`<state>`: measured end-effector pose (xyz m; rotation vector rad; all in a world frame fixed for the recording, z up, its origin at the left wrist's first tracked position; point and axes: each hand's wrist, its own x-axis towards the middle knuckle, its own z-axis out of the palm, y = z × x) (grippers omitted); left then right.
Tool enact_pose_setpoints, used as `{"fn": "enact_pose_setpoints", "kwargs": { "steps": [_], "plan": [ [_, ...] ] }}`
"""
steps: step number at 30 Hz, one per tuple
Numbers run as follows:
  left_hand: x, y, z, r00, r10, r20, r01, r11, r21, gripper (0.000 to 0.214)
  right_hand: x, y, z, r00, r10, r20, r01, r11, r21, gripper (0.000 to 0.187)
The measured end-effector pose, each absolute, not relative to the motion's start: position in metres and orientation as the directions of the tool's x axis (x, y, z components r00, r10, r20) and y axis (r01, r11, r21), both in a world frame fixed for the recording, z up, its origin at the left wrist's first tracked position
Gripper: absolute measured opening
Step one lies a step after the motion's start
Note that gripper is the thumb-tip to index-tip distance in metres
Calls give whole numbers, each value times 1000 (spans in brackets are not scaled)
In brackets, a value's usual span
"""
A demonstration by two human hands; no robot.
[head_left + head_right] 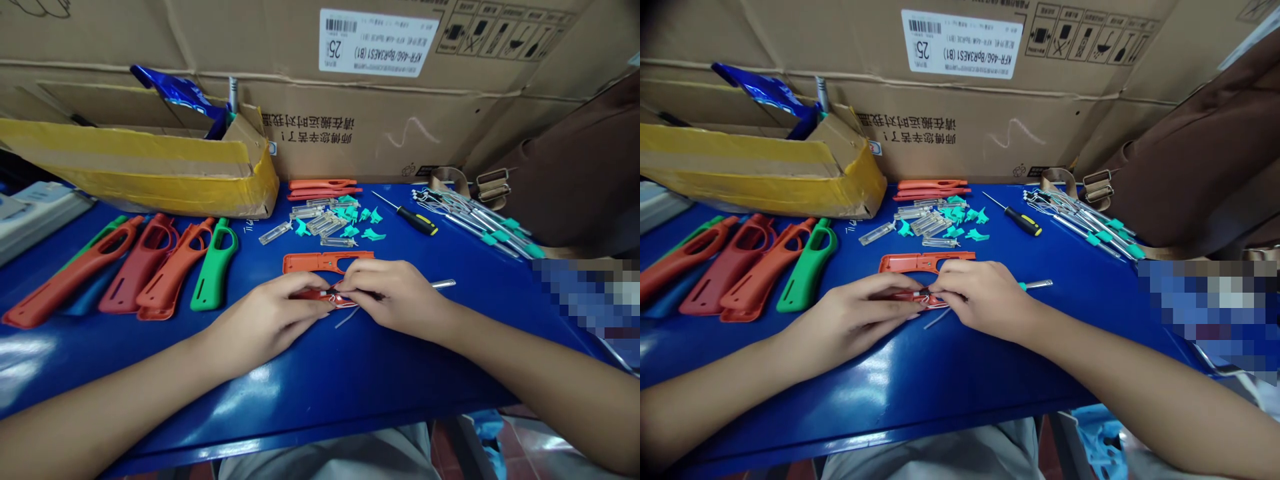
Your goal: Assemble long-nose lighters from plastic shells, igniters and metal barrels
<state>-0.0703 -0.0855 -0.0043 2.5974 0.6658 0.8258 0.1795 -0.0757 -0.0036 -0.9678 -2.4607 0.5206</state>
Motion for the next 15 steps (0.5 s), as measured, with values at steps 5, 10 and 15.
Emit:
{"fn": "enact_pose_setpoints", "kwargs": {
  "steps": [5, 10, 15],
  "plan": [
    [-71, -85, -8, 742, 489, 459, 334, -863, 380, 25, 182, -78, -1, -697, 671, 251, 576, 733, -362, 22],
    [-75, -88, -3, 805, 397, 441, 368, -917, 154, 29, 182, -75, -4, -668, 680, 301, 534, 720, -442, 17],
    [-79, -92, 4, 850, 359, 386, 370, -928, 48, 34, 181, -74, -4, -654, 674, 343, 513, 729, -453, 18]
  ]
}}
